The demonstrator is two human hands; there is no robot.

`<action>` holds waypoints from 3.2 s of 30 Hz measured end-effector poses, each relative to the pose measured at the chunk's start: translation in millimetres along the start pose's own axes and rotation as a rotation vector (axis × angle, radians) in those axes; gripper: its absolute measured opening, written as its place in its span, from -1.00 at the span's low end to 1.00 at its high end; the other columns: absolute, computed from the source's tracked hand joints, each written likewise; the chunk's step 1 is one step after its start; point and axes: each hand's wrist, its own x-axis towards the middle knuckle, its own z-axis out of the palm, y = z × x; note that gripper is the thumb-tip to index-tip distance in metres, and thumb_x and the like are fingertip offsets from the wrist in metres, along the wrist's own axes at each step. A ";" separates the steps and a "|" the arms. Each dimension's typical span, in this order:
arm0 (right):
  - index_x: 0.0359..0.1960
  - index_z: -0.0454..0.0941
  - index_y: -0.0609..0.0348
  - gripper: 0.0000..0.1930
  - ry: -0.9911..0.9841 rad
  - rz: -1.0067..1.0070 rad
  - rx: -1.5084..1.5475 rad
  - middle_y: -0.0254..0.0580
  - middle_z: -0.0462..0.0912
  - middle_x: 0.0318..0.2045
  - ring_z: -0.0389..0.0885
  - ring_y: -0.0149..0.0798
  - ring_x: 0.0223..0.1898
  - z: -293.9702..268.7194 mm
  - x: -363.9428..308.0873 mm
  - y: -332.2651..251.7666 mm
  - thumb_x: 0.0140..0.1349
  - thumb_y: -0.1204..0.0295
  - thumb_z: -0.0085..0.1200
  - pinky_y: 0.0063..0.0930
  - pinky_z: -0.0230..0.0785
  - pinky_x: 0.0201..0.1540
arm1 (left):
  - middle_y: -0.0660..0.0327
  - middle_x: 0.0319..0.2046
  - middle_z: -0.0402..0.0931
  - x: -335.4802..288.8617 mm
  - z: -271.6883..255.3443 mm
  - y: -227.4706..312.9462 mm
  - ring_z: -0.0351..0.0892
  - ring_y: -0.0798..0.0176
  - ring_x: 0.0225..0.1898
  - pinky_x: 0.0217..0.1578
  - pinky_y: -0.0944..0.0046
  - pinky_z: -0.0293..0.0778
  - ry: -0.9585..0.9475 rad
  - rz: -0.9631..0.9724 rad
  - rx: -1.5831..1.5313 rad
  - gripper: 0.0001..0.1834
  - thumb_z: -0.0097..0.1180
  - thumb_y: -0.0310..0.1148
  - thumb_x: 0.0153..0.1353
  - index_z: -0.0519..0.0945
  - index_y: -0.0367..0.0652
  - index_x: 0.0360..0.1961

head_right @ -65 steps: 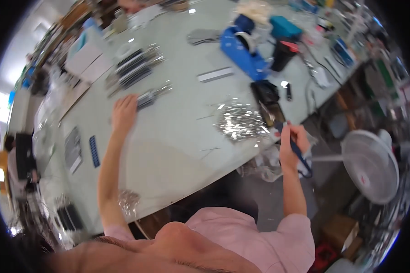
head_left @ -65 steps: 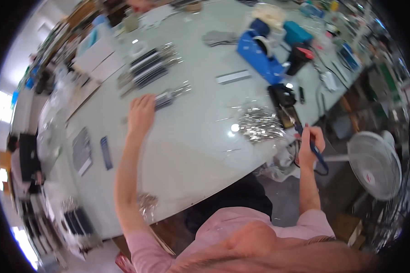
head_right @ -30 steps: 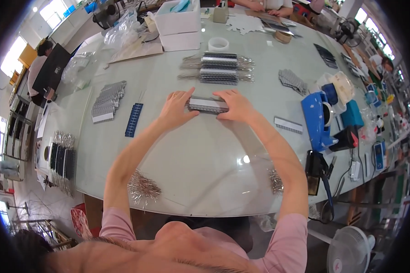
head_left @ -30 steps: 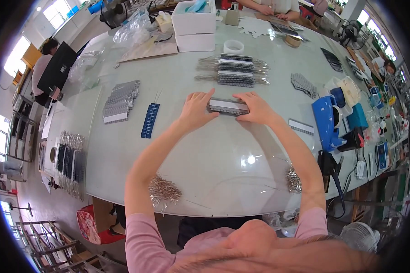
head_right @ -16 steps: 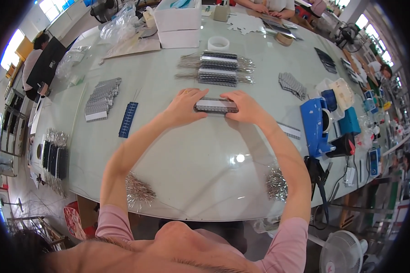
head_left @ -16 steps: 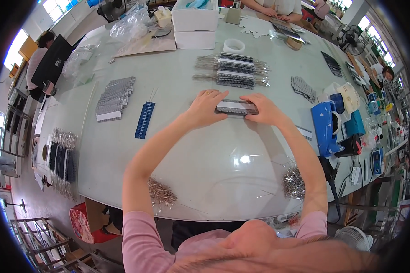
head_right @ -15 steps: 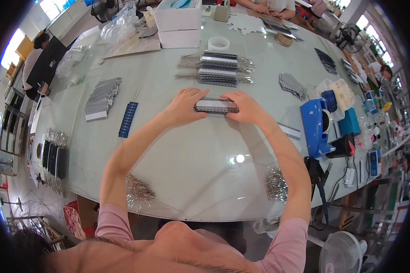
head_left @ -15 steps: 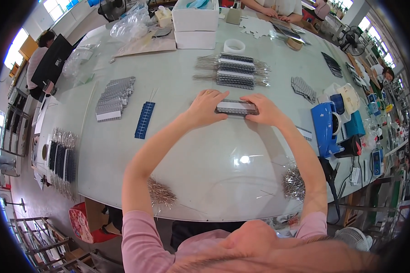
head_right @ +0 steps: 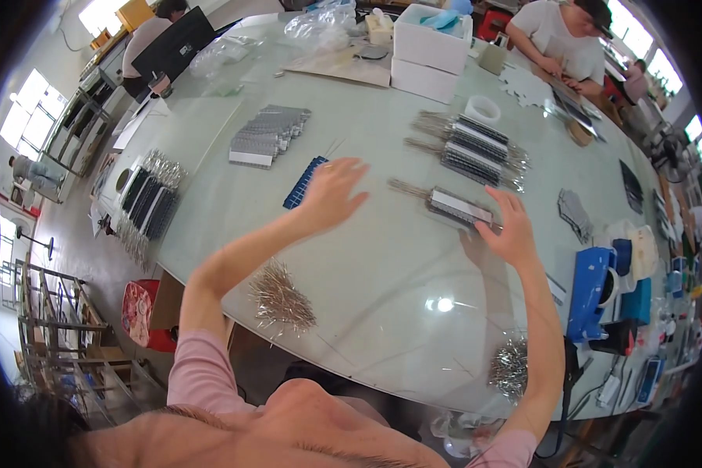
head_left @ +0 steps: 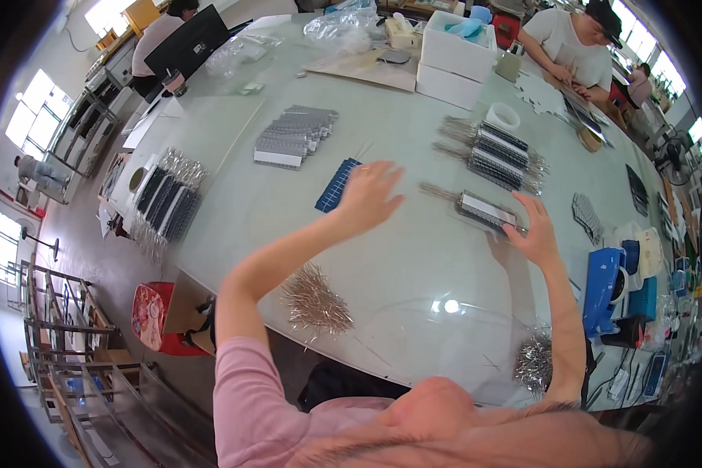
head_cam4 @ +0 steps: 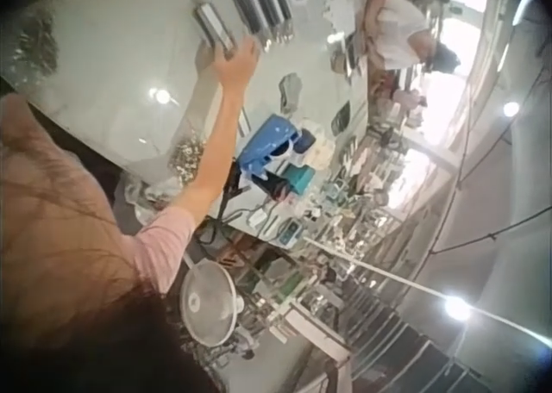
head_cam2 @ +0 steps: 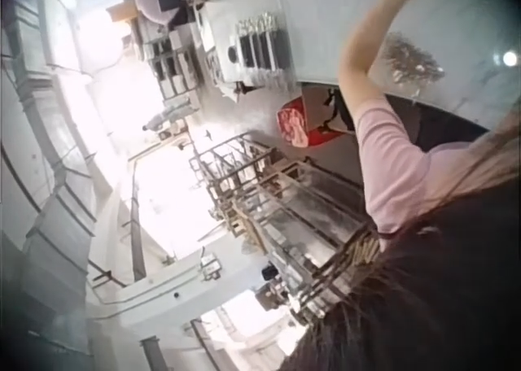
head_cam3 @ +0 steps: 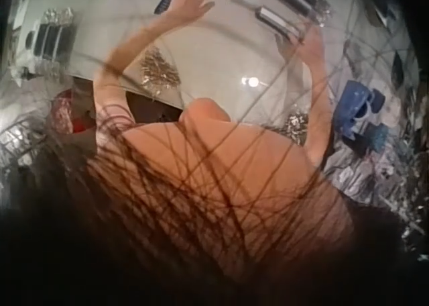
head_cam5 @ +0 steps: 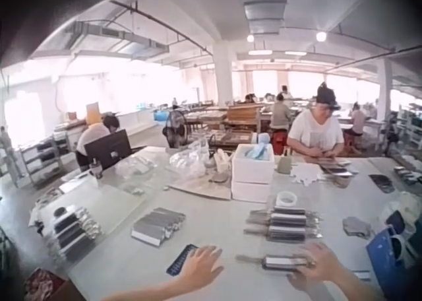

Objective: The person solders silver-colored wires onto white rectangular electronic components on a workbench. This is done using a soldering iron and tweezers to position the wires.

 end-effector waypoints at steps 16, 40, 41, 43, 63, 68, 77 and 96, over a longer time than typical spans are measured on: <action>0.03 0.52 0.15 -0.51 -0.011 -0.294 0.029 -0.11 0.56 -0.07 0.49 0.01 0.01 65.8 87.9 -114.4 0.04 0.29 0.30 -0.18 0.40 0.04 | -0.01 0.10 0.44 -4.6 33.2 -42.5 0.35 0.00 0.21 0.28 -0.25 0.02 0.063 -0.127 0.103 -0.40 -0.02 0.01 0.31 0.46 -0.36 0.08; -0.04 0.62 0.05 -0.27 -0.256 -0.101 -0.038 -0.10 0.57 0.01 0.39 -0.05 0.17 260.7 314.6 -191.8 -0.04 -0.31 0.17 -0.18 0.32 0.20 | 0.16 -0.04 0.49 -101.2 -57.9 -184.8 0.44 0.01 0.07 0.06 0.00 0.34 0.184 -0.252 -0.035 -0.70 0.20 -0.30 0.19 0.58 -0.14 -0.07; -0.04 0.62 0.05 -0.27 -0.257 -0.103 -0.038 -0.10 0.57 0.01 0.39 -0.05 0.17 264.2 318.7 -196.1 -0.04 -0.31 0.17 -0.18 0.32 0.20 | 0.15 -0.01 0.48 -99.4 -57.9 -184.5 0.43 0.01 0.09 0.08 -0.01 0.32 0.165 -0.255 -0.035 -0.68 0.19 -0.29 0.19 0.57 -0.14 -0.04; -0.02 0.61 0.09 -0.19 -0.291 -0.056 -0.099 -0.11 0.57 0.01 0.37 -0.08 0.18 268.6 324.8 -208.3 -0.05 -0.38 0.11 -0.16 0.27 0.21 | 0.14 0.02 0.46 -100.7 -62.2 -183.1 0.42 0.01 0.11 0.11 -0.01 0.29 0.150 -0.252 -0.021 -0.66 0.18 -0.27 0.20 0.55 -0.13 -0.01; -0.13 0.69 0.31 -0.07 -0.344 0.245 -0.133 0.06 0.63 0.01 0.44 0.08 0.19 288.1 358.2 -224.7 0.26 -0.39 -0.43 0.02 0.18 0.23 | 0.10 0.09 0.42 -100.9 -63.4 -180.4 0.38 -0.01 0.18 0.21 -0.01 0.21 0.100 -0.263 -0.014 -0.58 0.16 -0.23 0.22 0.50 -0.11 0.09; -0.13 0.69 0.29 -0.09 -0.346 0.206 -0.158 0.03 0.65 0.00 0.49 0.08 0.15 287.1 360.6 -227.3 0.27 -0.38 -0.42 0.03 0.21 0.21 | 0.11 0.11 0.40 -99.8 -67.7 -180.1 0.36 0.00 0.19 0.22 0.00 0.20 0.088 -0.273 -0.022 -0.58 0.15 -0.22 0.22 0.51 -0.09 0.10; -0.02 0.66 0.24 -0.15 -0.367 0.269 -0.161 0.03 0.64 0.03 0.50 0.01 0.17 285.1 357.4 -233.5 0.28 -0.33 -0.37 0.02 0.19 0.23 | 0.11 0.15 0.38 -100.6 -63.9 -181.3 0.35 -0.01 0.21 0.24 0.00 0.19 0.068 -0.270 0.006 -0.51 0.14 -0.20 0.23 0.49 -0.05 0.19; -0.04 0.67 0.15 -0.32 -0.364 0.346 -0.205 -0.03 0.66 0.02 0.58 -0.06 0.11 282.6 361.0 -239.9 0.30 -0.20 -0.23 0.03 0.11 0.25 | 0.10 0.11 0.42 -99.6 -66.1 -178.6 0.39 0.03 0.18 0.20 0.01 0.23 0.106 -0.249 0.017 -0.53 0.15 -0.22 0.23 0.53 -0.14 0.14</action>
